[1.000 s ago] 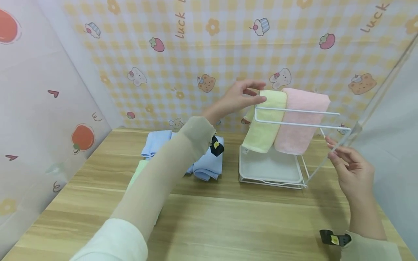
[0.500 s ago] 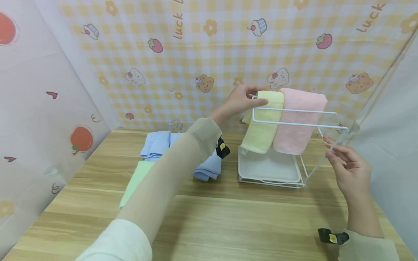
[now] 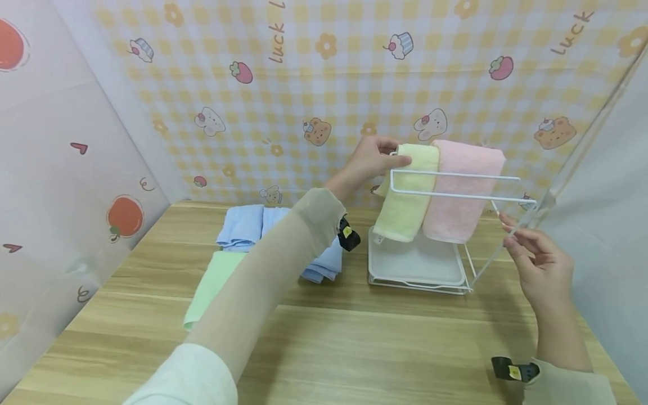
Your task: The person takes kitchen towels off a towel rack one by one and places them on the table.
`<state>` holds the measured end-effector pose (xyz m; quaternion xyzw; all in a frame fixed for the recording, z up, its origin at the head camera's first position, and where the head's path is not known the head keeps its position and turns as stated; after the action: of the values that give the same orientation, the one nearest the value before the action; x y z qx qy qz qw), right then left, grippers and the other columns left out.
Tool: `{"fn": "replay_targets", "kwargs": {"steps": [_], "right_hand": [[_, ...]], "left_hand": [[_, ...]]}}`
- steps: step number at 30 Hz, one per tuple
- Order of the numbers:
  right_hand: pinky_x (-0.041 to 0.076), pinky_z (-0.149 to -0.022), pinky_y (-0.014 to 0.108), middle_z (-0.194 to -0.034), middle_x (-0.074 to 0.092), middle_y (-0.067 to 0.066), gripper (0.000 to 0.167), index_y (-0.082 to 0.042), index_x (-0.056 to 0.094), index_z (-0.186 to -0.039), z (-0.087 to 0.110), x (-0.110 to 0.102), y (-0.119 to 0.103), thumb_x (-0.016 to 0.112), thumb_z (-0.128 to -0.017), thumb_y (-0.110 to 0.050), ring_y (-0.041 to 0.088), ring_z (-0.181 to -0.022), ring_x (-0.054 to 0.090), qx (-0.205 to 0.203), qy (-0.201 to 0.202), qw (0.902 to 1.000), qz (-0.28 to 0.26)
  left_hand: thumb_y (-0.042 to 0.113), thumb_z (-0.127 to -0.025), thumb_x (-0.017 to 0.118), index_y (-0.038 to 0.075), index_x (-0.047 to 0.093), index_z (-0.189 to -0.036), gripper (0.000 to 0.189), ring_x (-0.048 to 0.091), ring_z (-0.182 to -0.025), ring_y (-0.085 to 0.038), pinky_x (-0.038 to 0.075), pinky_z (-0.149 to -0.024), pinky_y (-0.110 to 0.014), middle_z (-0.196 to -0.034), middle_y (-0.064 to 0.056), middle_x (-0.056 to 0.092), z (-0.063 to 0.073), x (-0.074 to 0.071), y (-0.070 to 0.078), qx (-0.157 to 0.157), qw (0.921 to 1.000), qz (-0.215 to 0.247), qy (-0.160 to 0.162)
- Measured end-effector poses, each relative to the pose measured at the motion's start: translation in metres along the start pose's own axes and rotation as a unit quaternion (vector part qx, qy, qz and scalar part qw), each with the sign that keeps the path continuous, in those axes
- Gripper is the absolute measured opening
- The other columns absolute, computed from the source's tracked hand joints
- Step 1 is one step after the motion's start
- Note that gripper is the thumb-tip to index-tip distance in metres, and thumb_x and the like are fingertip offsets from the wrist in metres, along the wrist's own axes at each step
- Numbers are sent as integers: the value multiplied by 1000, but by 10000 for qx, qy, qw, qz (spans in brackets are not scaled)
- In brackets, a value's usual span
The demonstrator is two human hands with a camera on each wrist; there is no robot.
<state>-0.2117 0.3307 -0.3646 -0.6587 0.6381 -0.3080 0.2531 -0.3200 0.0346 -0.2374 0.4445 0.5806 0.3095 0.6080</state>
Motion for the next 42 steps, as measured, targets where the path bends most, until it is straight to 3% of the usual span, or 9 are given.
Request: {"fn": "replay_targets", "kwargs": {"steps": [10, 13, 20, 26, 30, 42], "right_hand": [[53, -85, 9, -120, 72, 3, 13, 27, 57, -101, 1, 2, -2, 54, -91, 19, 5, -107, 69, -122, 48, 9962, 863], [53, -85, 10, -120, 73, 3, 13, 26, 58, -101, 0, 1, -2, 53, -91, 20, 5, -107, 69, -139, 21, 9969, 777], [54, -84, 13, -120, 72, 11, 16, 24, 59, -103, 1, -1, 1, 51, -89, 25, 12, -111, 69, -264, -111, 9989, -365], [54, -85, 12, -118, 73, 8, 15, 25, 58, -104, 1, 0, 0, 52, -90, 22, 10, -107, 70, -135, 9, 9999, -7], [54, -85, 12, -120, 72, 9, 17, 25, 58, -105, 1, 1, 1, 51, -90, 23, 11, -110, 70, -164, -48, 9998, -128], [55, -82, 13, -118, 73, 11, 17, 26, 58, -103, -1, 1, 1, 50, -88, 26, 12, -108, 70, -293, -116, 9989, -350]], "left_hand": [[24, -84, 81, 14, 75, -113, 31, 64, -105, -6, 51, -85, -16, -116, 4, 73, 2, 3, -2, -50, 9988, 148, 468], [24, -86, 80, 14, 76, -112, 29, 65, -100, -6, 51, -80, -15, -114, 3, 74, 2, 3, -2, 79, 9982, 245, 539], [24, -85, 80, 16, 78, -108, 24, 66, -89, -3, 51, -72, -14, -111, 5, 75, 2, 6, -1, 154, 9978, 243, 591], [25, -86, 79, 19, 80, -104, 19, 65, -84, -1, 49, -69, -12, -101, 8, 76, 4, 5, 1, 262, 9967, -112, 754], [26, -87, 78, 20, 80, -103, 17, 65, -80, -1, 49, -65, -12, -98, 8, 76, 6, 4, 3, 307, 9956, -267, 843], [25, -89, 77, 17, 79, -105, 19, 65, -78, 0, 50, -65, -9, -99, 5, 77, 9, 5, 2, 770, 9908, -169, 1103]]}}
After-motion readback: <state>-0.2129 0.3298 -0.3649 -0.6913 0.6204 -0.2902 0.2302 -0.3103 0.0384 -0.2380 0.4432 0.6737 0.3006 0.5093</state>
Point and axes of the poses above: each hand's wrist, its own z-axis away from the middle knuckle, its own x-axis out of the palm, y = z × x, the point moved 1 cm from there along -z, towards the middle knuckle
